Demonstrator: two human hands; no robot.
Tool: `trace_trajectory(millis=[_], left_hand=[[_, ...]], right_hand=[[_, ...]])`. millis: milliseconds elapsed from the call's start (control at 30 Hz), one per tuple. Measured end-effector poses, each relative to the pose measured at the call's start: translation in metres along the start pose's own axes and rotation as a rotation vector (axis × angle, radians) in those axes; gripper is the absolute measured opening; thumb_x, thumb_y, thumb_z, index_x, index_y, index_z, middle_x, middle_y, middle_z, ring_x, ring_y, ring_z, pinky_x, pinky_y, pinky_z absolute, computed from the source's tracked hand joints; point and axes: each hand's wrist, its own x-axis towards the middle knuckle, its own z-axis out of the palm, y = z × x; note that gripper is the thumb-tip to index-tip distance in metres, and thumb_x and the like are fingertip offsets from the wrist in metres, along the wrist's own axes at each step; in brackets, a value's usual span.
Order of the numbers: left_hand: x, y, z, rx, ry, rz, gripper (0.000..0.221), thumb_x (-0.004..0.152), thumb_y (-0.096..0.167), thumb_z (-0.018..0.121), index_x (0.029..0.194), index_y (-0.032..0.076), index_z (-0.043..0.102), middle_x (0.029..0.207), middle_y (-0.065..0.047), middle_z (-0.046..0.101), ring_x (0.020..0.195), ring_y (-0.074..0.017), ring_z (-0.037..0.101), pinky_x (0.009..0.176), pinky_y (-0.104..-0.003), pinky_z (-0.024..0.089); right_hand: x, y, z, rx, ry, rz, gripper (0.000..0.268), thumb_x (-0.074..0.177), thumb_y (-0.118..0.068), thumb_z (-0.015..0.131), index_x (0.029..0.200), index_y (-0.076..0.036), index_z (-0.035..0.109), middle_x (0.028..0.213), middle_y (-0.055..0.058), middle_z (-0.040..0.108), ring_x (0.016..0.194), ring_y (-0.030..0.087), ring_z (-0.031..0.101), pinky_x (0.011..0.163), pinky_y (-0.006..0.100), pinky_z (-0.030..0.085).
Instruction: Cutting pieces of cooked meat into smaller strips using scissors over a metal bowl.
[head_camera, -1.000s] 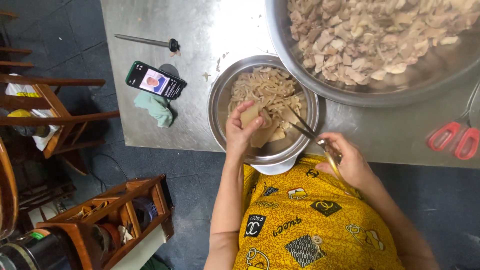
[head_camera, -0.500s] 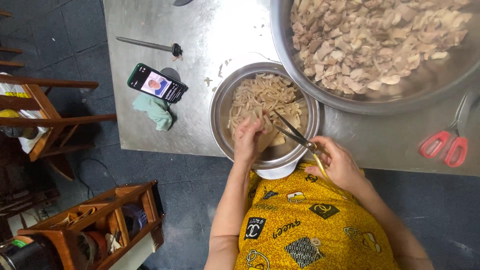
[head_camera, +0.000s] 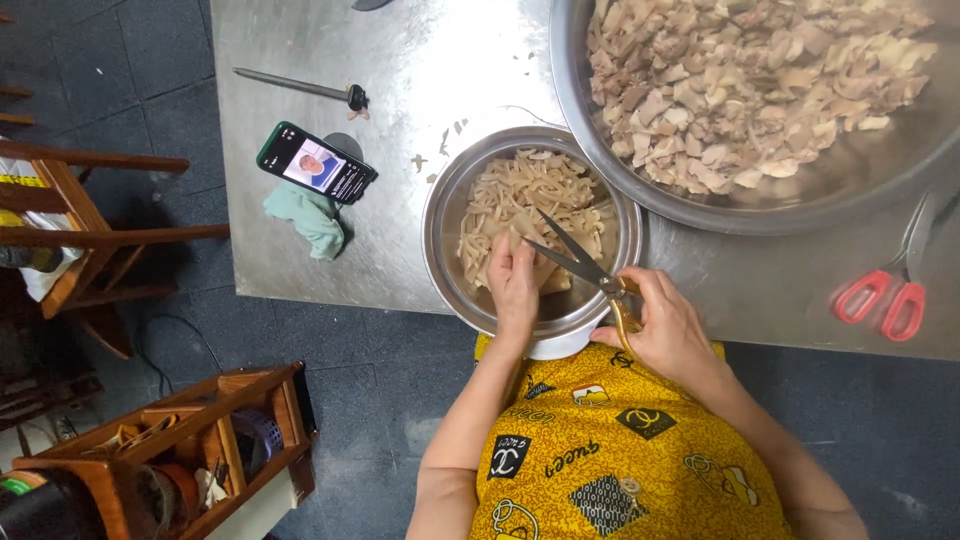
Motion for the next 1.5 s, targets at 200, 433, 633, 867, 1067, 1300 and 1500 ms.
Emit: trace_trajectory(millis=[200, 433, 633, 867, 1067, 1300, 1500], left_hand=[[-0.016, 0.043, 0.029, 0.019, 0.030, 0.062, 0.026, 0.107, 0.024, 0.056, 0.084, 0.014, 0.059, 0.077, 0.003, 0.049, 0.076, -0.0078, 0.046, 0.076, -0.023, 0.044], [-0.023, 0.032, 0.024, -0.097, -0.035, 0.020, 0.015, 0.102, 0.012, 0.062, 0.087, 0.012, 0.064, 0.076, 0.007, 0.056, 0.076, -0.0029, 0.050, 0.073, -0.021, 0.048], [-0.019, 0.067, 0.021, -0.185, -0.022, -0.108, 0.021, 0.096, 0.010, 0.072, 0.116, 0.006, 0.066, 0.095, 0.002, 0.071, 0.083, -0.0027, 0.064, 0.075, -0.020, 0.058], [-0.003, 0.038, 0.012, -0.278, 0.029, -0.231, 0.011, 0.095, 0.013, 0.073, 0.092, 0.003, 0.070, 0.075, -0.003, 0.068, 0.069, -0.0055, 0.065, 0.060, -0.019, 0.059], [-0.004, 0.070, 0.010, -0.189, 0.084, -0.224, 0.009, 0.088, 0.015, 0.080, 0.088, 0.008, 0.075, 0.070, 0.002, 0.065, 0.065, -0.0015, 0.055, 0.056, -0.018, 0.053], [0.001, 0.097, 0.010, -0.087, 0.114, -0.216, 0.012, 0.084, 0.011, 0.082, 0.078, 0.012, 0.071, 0.059, 0.004, 0.062, 0.056, 0.0004, 0.054, 0.051, -0.014, 0.048], [-0.001, 0.067, 0.005, -0.006, 0.090, -0.199, 0.019, 0.078, 0.007, 0.083, 0.069, 0.013, 0.067, 0.051, 0.004, 0.056, 0.049, 0.0005, 0.051, 0.045, -0.014, 0.043]], right_hand=[[0.004, -0.011, 0.003, -0.049, 0.032, -0.028, 0.087, 0.071, -0.053, 0.082, 0.135, -0.004, 0.050, 0.108, 0.020, 0.059, 0.076, 0.027, 0.060, 0.064, 0.036, 0.052], [0.013, -0.019, 0.002, -0.069, 0.081, -0.092, 0.078, 0.075, -0.047, 0.082, 0.130, 0.000, 0.052, 0.100, 0.021, 0.060, 0.082, 0.034, 0.064, 0.068, 0.042, 0.054], [0.012, -0.022, 0.004, -0.043, 0.090, -0.102, 0.076, 0.074, -0.050, 0.082, 0.126, -0.002, 0.054, 0.090, 0.018, 0.062, 0.082, 0.034, 0.066, 0.070, 0.043, 0.055], [0.017, -0.008, 0.008, -0.112, 0.057, -0.098, 0.062, 0.081, -0.047, 0.076, 0.122, -0.005, 0.055, 0.069, 0.012, 0.059, 0.064, 0.030, 0.064, 0.062, 0.038, 0.053], [0.020, 0.020, 0.023, -0.106, 0.038, -0.067, 0.057, 0.082, -0.045, 0.076, 0.119, -0.005, 0.059, 0.065, 0.010, 0.062, 0.057, 0.025, 0.062, 0.056, 0.032, 0.050], [0.016, -0.021, -0.009, -0.156, -0.099, 0.028, 0.095, 0.066, -0.064, 0.080, 0.133, -0.006, 0.048, 0.108, 0.021, 0.064, 0.091, 0.036, 0.069, 0.073, 0.044, 0.057], [0.019, -0.022, -0.005, -0.208, -0.061, -0.026, 0.092, 0.068, -0.071, 0.073, 0.132, -0.008, 0.049, 0.107, 0.018, 0.062, 0.091, 0.037, 0.069, 0.074, 0.046, 0.056]])
